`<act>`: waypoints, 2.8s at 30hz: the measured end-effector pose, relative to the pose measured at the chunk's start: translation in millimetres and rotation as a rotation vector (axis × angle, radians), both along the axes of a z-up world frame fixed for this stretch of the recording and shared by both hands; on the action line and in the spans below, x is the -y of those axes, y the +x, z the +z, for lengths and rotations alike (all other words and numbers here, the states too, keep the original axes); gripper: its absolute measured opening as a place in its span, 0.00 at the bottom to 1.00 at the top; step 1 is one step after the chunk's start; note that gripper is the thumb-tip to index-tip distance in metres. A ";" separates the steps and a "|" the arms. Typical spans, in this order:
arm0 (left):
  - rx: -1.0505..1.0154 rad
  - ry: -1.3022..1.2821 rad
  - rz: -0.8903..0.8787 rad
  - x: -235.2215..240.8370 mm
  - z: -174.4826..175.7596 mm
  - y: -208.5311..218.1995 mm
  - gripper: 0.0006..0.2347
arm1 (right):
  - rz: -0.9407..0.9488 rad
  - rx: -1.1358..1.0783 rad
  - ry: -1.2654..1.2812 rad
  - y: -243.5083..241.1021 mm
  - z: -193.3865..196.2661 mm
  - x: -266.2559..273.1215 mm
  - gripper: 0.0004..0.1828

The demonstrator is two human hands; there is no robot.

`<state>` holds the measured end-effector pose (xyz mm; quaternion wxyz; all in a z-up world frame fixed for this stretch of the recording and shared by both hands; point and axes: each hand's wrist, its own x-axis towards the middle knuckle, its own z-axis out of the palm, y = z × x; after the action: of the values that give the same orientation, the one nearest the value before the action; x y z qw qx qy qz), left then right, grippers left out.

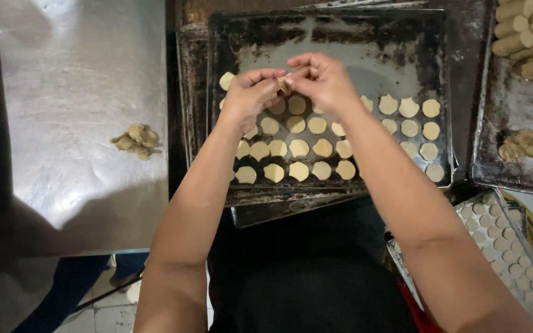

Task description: The person shapes small pieces of dough into round discs by hand and places them in neat rows on metal baking trays. The person repeatedly picks up dough pieces, flattens them, and arranges them on the tray until it is full.

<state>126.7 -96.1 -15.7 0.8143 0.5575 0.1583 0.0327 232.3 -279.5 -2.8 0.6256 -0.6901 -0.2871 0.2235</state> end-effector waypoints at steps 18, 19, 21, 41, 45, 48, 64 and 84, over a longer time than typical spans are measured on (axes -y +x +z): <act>0.038 0.020 -0.089 38.6 6.8 32.6 0.12 | -0.163 0.186 -0.214 25.3 9.6 61.8 0.24; 0.022 0.031 -0.087 40.3 7.2 33.7 0.11 | -0.195 0.249 -0.271 29.8 8.0 67.1 0.25; -0.010 0.055 -0.085 45.0 8.3 36.9 0.10 | -0.215 0.288 -0.245 29.8 3.2 73.2 0.24; 0.093 0.289 -0.100 85.1 26.9 55.9 0.20 | -0.312 0.481 -0.300 42.2 6.4 116.0 0.28; 0.059 0.043 -0.163 97.8 14.3 69.9 0.19 | -0.213 0.069 -0.019 39.2 10.0 117.0 0.27; 0.005 -0.032 -0.173 107.3 11.6 75.1 0.18 | -0.161 -0.025 0.015 42.7 19.5 126.5 0.25; 0.041 -0.089 -0.259 140.6 9.4 90.8 0.14 | -0.204 -0.014 0.019 49.1 12.9 160.3 0.26; 0.120 -0.224 -0.386 208.9 -11.5 144.6 0.12 | -0.356 -0.102 0.072 72.4 11.3 235.9 0.24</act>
<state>271.3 -305.0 -27.2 0.8701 0.4808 0.0025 -0.1082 304.7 -515.4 8.5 0.6933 -0.6950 -0.1362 0.1333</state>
